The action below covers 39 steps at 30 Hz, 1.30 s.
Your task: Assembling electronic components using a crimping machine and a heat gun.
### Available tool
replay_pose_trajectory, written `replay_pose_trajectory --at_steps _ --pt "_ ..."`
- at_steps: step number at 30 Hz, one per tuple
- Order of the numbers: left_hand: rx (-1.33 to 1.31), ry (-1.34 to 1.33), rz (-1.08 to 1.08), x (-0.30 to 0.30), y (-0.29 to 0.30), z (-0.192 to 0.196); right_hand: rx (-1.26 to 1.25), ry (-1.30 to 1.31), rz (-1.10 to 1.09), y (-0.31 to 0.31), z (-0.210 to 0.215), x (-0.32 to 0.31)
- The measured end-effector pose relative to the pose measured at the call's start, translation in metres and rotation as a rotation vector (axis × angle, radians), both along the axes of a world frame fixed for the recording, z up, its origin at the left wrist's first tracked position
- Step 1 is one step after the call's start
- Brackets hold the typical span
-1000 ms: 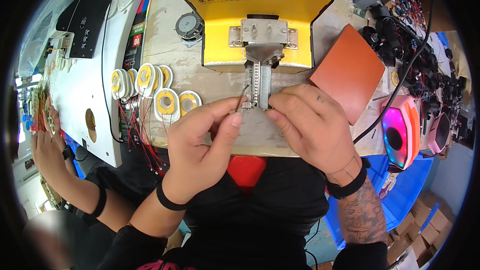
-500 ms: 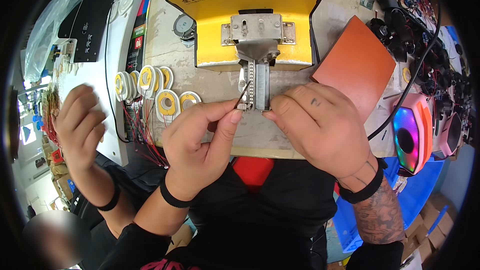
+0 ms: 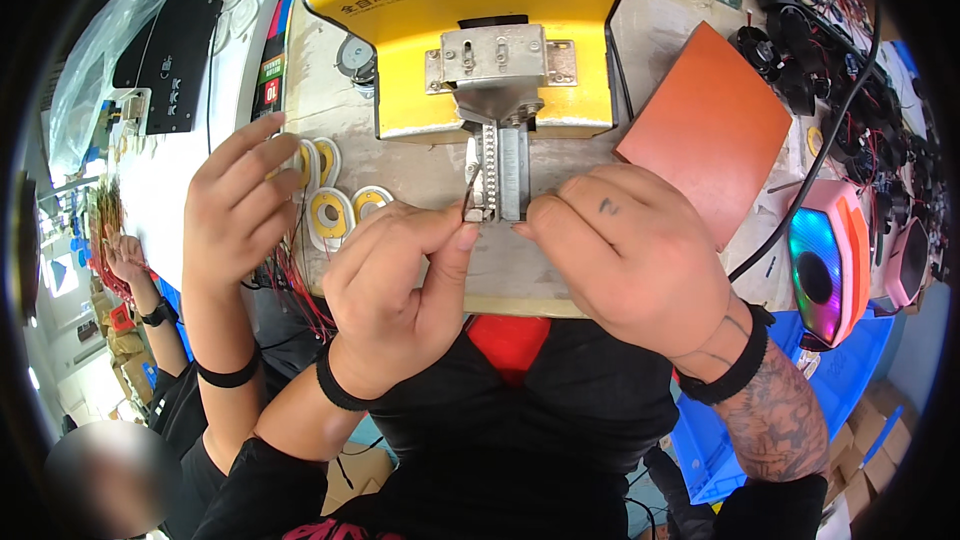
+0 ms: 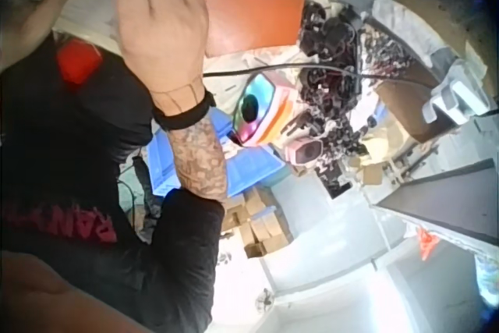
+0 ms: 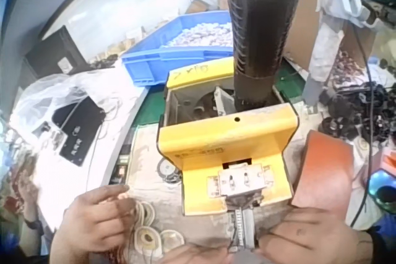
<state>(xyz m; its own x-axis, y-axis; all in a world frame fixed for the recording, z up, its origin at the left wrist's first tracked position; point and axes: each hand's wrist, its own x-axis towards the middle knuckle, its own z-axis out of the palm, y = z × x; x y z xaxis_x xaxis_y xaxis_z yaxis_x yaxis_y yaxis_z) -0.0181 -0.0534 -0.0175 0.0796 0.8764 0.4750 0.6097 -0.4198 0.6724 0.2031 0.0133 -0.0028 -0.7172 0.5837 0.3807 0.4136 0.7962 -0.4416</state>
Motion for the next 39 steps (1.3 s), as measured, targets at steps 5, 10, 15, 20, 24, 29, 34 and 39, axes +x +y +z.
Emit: replay_pose_trajectory --at_steps 5,10,15,20,24,29,34,39 --pt "0.046 0.052 -0.009 0.000 -0.002 0.007 -0.012 -0.035 -0.005 -0.005 0.000 0.005" --pt "-0.198 0.155 0.098 -0.009 -0.019 0.011 0.029 0.010 -0.134 -0.022 -0.015 -0.010" --pt "-0.337 0.008 0.098 -0.018 -0.016 0.006 0.010 0.084 -0.291 -0.031 -0.015 -0.024" --pt "-0.400 -0.186 0.169 -0.013 -0.020 0.002 -0.022 0.069 -0.303 -0.030 -0.013 -0.021" --pt "-0.255 -0.208 0.161 -0.008 -0.033 0.012 -0.034 0.100 -0.331 -0.039 0.011 -0.005" --pt "-0.138 -0.184 -0.114 0.005 -0.049 0.038 -0.284 0.331 -0.213 -0.069 0.029 -0.011" --pt "-0.252 -0.265 -0.129 0.004 -0.056 0.027 -0.528 0.343 -0.361 -0.088 0.033 -0.012" --pt "-0.647 -0.782 0.083 -0.005 -0.049 0.033 -0.431 0.286 -0.525 -0.075 0.027 -0.017"
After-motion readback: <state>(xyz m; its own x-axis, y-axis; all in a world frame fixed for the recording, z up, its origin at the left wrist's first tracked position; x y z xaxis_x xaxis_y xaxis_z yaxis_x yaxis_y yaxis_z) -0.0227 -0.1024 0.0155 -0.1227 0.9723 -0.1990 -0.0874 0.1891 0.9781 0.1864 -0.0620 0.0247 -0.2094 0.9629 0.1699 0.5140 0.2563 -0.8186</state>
